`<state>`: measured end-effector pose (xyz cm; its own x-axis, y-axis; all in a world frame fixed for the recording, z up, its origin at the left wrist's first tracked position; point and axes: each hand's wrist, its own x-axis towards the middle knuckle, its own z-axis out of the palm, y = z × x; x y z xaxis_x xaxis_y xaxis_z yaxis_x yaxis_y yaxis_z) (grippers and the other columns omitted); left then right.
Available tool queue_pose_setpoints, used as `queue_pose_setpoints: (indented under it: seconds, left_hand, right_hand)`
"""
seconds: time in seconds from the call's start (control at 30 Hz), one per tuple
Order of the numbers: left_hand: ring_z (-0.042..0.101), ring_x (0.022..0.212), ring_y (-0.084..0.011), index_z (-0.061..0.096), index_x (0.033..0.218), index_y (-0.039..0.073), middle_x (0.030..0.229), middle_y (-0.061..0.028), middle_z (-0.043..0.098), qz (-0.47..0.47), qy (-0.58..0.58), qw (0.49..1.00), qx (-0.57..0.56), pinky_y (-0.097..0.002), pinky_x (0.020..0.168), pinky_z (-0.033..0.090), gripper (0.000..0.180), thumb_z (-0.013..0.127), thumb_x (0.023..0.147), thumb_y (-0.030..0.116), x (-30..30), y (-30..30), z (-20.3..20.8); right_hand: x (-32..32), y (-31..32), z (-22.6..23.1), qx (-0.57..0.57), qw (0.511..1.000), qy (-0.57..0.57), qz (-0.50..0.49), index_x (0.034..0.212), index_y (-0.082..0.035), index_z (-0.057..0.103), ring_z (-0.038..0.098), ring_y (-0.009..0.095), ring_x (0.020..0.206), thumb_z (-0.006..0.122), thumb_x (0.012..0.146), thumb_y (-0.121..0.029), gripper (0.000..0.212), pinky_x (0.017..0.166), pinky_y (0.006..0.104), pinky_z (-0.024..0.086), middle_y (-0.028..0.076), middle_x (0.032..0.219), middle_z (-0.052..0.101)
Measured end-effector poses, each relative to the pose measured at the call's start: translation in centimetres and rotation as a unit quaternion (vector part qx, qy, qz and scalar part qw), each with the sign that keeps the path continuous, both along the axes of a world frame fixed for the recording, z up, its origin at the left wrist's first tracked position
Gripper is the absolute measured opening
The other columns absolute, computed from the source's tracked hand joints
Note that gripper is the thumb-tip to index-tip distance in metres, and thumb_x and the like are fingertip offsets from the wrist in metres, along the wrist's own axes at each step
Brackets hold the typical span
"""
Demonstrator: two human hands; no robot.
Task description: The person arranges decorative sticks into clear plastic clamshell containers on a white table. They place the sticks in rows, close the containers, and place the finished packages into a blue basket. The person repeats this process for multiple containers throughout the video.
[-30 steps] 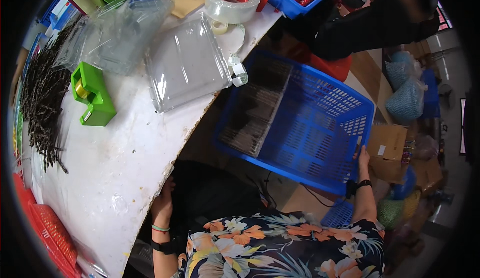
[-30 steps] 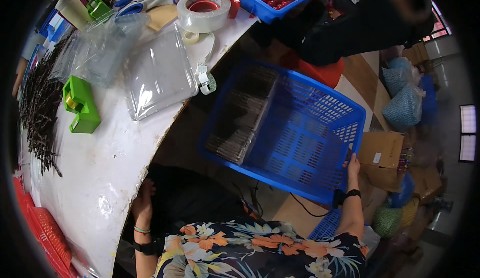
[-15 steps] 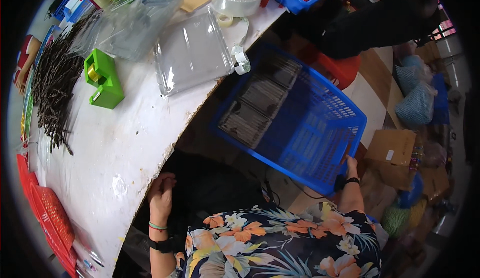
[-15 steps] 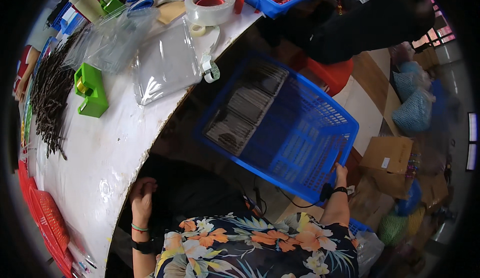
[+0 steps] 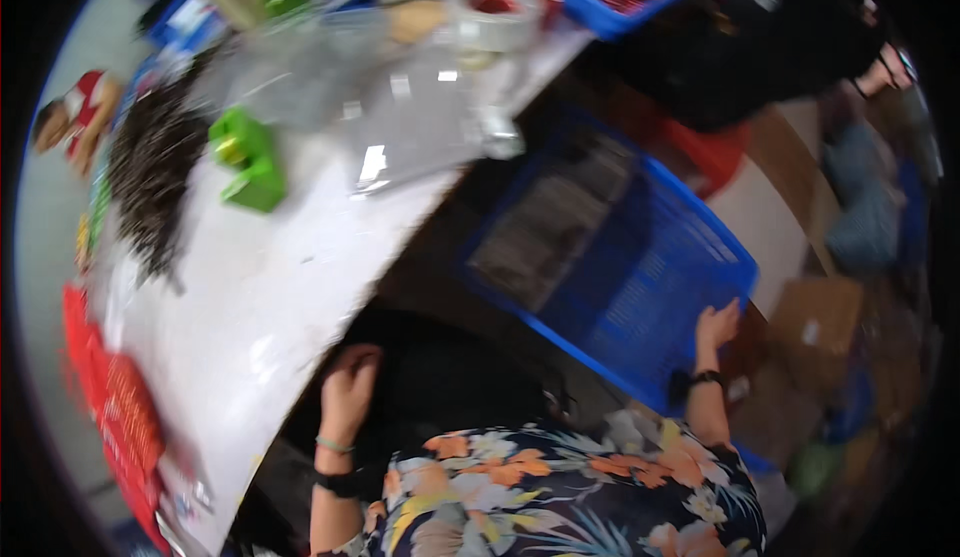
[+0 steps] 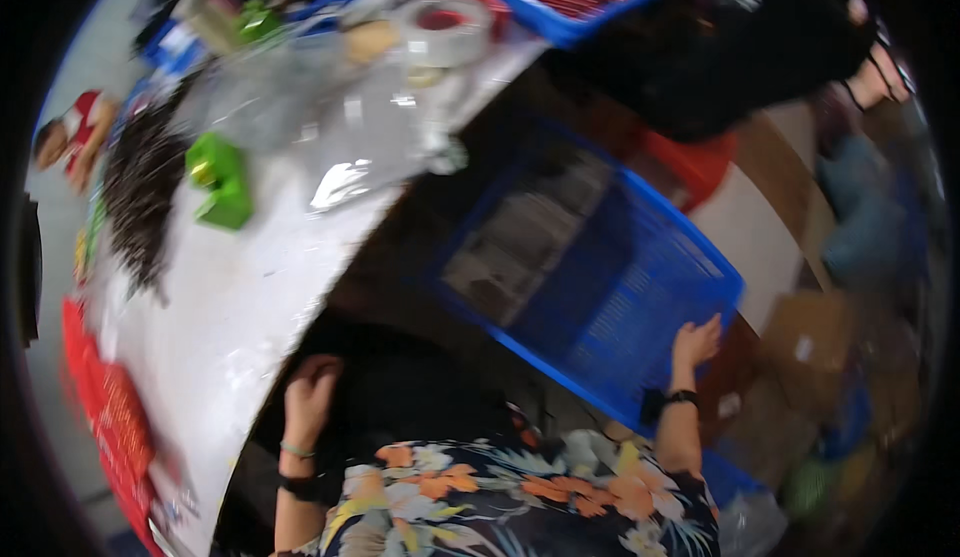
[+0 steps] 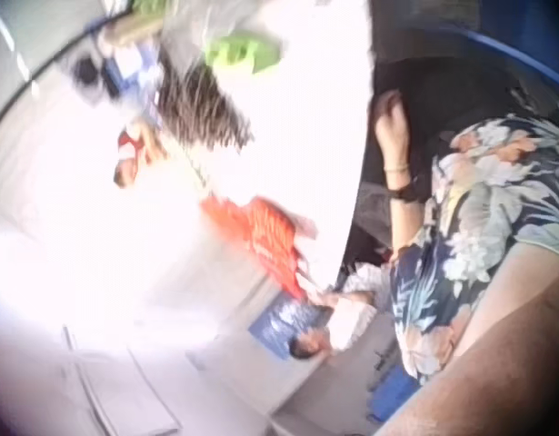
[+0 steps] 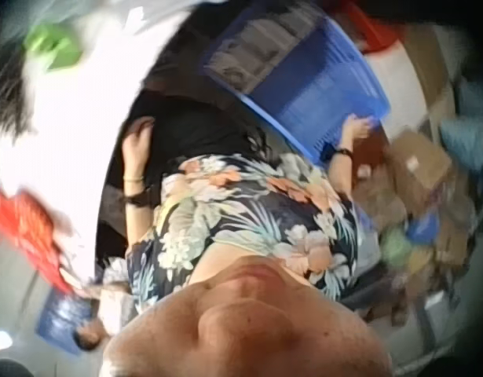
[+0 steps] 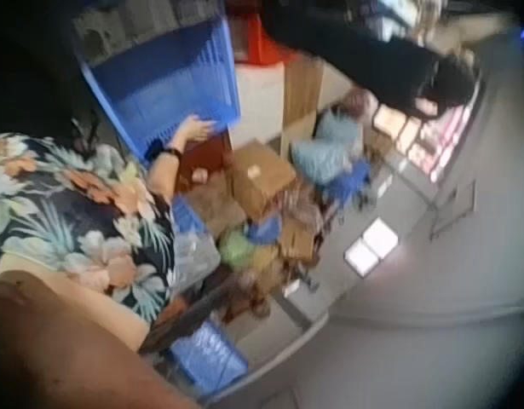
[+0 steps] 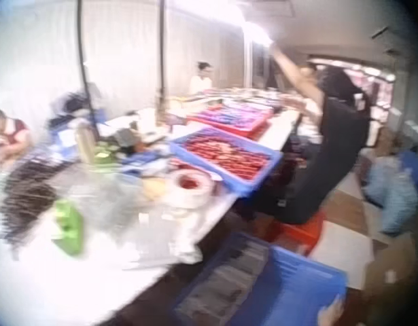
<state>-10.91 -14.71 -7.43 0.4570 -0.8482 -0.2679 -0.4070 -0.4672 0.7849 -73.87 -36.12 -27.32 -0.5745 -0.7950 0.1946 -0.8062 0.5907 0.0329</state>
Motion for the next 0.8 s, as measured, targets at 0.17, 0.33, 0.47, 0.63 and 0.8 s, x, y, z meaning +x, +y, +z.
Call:
queue_pose_setpoints:
  seconds: [0.17,0.33,0.47,0.63,0.8]
  left_hand:
    - [0.069,0.100,-0.0332,0.067,0.116,0.000,0.108,-0.0208,0.071,-0.073,-0.019,0.997,0.008,-0.0378,0.087,0.054,0.026,0.058,0.099,0.018,1.0,-0.1,1.8]
    - [0.068,0.104,-0.0376,0.064,0.125,0.002,0.113,-0.0220,0.070,-0.079,-0.062,0.992,0.074,-0.0421,0.090,0.054,0.035,0.061,0.096,0.022,1.3,4.2,3.7]
    - [0.068,0.104,-0.0370,0.059,0.127,0.002,0.111,-0.0215,0.070,-0.085,-0.040,0.995,0.031,-0.0425,0.088,0.054,0.036,0.062,0.097,0.022,2.1,6.1,6.3]
    - [0.069,0.102,-0.0223,0.063,0.122,0.001,0.109,-0.0136,0.072,0.075,0.074,0.992,-0.070,-0.0332,0.088,0.054,0.028,0.060,0.098,0.015,4.5,12.4,10.1]
    - [0.064,0.091,-0.0102,0.071,0.105,-0.001,0.095,-0.0046,0.072,0.352,-0.050,0.918,-0.179,-0.0265,0.084,0.052,0.017,0.059,0.095,0.004,10.4,21.6,11.2]
  right_hand:
    - [16.8,-5.8,4.5,-0.062,0.891,-0.208,0.398,0.137,-0.003,0.054,0.057,0.039,0.120,0.062,0.091,-0.010,0.046,0.101,0.0462,0.045,0.020,0.130,0.060]
    - [38.8,0.1,17.2,-0.002,0.602,-0.432,0.672,0.106,-0.001,0.069,0.069,0.034,0.086,0.063,0.089,0.001,0.018,0.077,0.0398,0.055,0.016,0.094,0.071]
    - [49.2,7.1,26.3,-0.056,0.289,-0.439,0.849,0.097,-0.005,0.070,0.063,0.025,0.062,0.071,0.078,0.000,0.021,0.058,0.0363,0.050,0.007,0.075,0.065]
    - [57.5,11.0,29.2,-0.028,0.144,-0.433,0.889,0.083,-0.007,0.064,0.054,0.025,0.054,0.070,0.077,-0.002,0.010,0.051,0.0358,0.042,0.007,0.066,0.056]
    - [60.8,13.2,24.7,0.003,0.338,-0.444,0.830,0.097,-0.002,0.064,0.056,0.030,0.059,0.063,0.077,0.006,0.022,0.056,0.0406,0.045,0.011,0.069,0.057]
